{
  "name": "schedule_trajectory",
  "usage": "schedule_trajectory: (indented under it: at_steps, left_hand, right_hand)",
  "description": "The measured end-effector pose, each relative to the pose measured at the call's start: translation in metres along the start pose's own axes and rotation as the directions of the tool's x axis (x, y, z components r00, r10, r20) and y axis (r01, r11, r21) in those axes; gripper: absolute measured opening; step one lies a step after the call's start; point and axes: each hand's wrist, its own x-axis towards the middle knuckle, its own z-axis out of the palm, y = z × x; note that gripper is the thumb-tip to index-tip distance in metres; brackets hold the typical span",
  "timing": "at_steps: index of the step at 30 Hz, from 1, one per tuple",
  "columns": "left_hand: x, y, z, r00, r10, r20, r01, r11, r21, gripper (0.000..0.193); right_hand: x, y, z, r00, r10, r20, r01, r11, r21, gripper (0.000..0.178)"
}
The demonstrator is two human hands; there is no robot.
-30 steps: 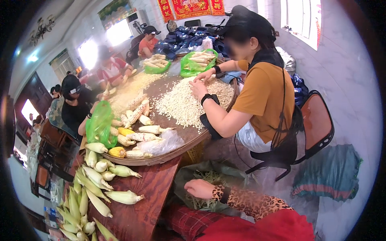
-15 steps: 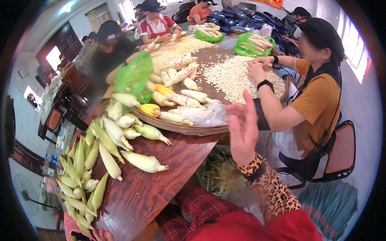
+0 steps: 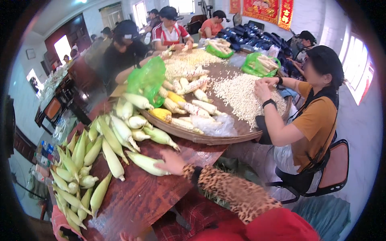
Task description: The person peels the husks from a corn cob by hand, pulling the leaves down one by one and tearing them away. After removing the outer layers, the person pulls off the remaining silk and places the cleaned corn cob onto a large wooden tray.
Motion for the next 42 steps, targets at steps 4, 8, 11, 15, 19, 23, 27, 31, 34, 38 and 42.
schedule_trajectory:
  at_steps: [4,8,11,15,19,23,27,31,34,38,42]
  left_hand:
    - [-0.010,-0.007,0.010,0.993,-0.082,0.089,0.087,0.995,-0.048,0.061]
    - [-0.012,-0.002,0.024,0.968,-0.130,0.213,0.154,0.983,-0.097,0.063]
    - [-0.005,-0.022,0.039,0.938,-0.092,0.334,0.193,0.940,-0.283,0.055]
    - [0.008,-0.016,0.073,0.821,-0.287,0.494,0.492,0.794,-0.357,0.053]
    - [0.011,-0.005,0.096,0.798,-0.305,0.519,0.590,0.571,-0.571,0.047]
    - [0.005,-0.004,0.094,0.828,-0.206,0.521,0.537,0.557,-0.634,0.049]
    - [-0.016,0.015,0.094,0.855,-0.132,0.502,0.458,0.646,-0.610,0.044]
    - [-0.034,0.023,0.091,0.918,-0.132,0.373,0.351,0.707,-0.613,0.042]
    - [-0.036,0.024,0.082,0.916,-0.137,0.377,0.362,0.686,-0.631,0.042]
    - [-0.044,0.015,0.065,0.883,-0.219,0.415,0.466,0.503,-0.728,0.046]
    - [-0.041,0.025,0.063,0.958,-0.164,0.235,0.287,0.545,-0.788,0.042]
  right_hand:
    - [-0.005,-0.021,0.040,0.998,0.068,0.014,-0.058,0.923,-0.380,0.069]
    - [-0.001,-0.011,0.051,1.000,-0.005,-0.013,-0.001,0.894,-0.448,0.058]
    - [-0.013,-0.031,0.035,0.866,0.295,0.404,-0.345,0.937,0.055,0.042]
    - [-0.084,-0.037,0.034,0.923,0.228,0.309,-0.313,0.913,0.262,0.045]
    - [-0.153,-0.068,0.035,0.949,-0.161,0.269,0.217,0.957,-0.193,0.052]
    - [-0.189,-0.059,0.029,0.932,0.205,0.298,-0.325,0.838,0.438,0.039]
    - [-0.195,-0.052,0.020,0.941,0.148,0.303,-0.269,0.872,0.409,0.024]
    - [-0.203,-0.052,0.019,0.946,0.073,0.316,-0.249,0.786,0.566,0.016]
    - [-0.209,-0.057,0.021,0.942,0.045,0.333,-0.298,0.566,0.768,0.010]
    - [-0.223,-0.074,0.019,0.932,0.021,0.361,-0.361,0.114,0.926,0.005]
    - [-0.234,-0.071,0.004,0.859,-0.143,0.492,-0.507,-0.103,0.856,0.003]
